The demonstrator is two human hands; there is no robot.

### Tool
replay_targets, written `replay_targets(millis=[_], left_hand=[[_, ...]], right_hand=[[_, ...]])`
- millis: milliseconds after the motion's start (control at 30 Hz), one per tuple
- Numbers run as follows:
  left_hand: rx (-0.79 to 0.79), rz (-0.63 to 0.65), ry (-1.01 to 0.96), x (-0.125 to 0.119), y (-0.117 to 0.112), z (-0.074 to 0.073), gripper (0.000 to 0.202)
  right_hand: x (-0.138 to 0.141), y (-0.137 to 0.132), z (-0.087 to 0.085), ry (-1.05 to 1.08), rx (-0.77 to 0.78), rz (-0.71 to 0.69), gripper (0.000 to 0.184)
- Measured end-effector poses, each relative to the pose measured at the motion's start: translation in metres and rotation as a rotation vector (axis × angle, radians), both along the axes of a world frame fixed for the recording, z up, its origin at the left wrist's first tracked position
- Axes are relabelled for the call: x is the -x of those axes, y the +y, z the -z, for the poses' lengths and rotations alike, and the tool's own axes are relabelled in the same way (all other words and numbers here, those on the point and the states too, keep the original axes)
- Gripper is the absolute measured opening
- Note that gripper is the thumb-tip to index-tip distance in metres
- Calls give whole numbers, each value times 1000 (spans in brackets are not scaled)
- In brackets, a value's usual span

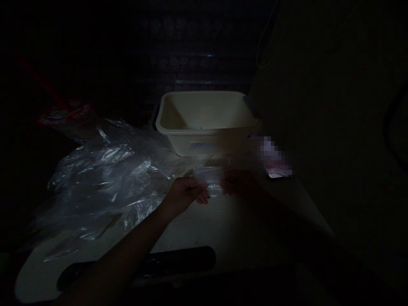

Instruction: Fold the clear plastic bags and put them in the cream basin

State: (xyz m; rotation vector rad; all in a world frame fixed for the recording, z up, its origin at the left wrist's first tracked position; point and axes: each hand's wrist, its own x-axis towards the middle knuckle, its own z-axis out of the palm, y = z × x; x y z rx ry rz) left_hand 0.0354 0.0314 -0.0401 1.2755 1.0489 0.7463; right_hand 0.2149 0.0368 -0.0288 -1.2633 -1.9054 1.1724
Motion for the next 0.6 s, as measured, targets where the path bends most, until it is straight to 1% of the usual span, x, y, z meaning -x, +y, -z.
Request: replay_targets(millis=[233,333,600], left_hand=[[7,-18,-5,0,-1,-2,19],[14,-25,-4,-1,0,-2,19],[33,-24,-6,-1,0,0,19]], right_hand=[[1,0,6,-58,2,-31,26],[1,-1,5,-56,-14,-26,26],[1,-1,1,-35,5,-10,26]])
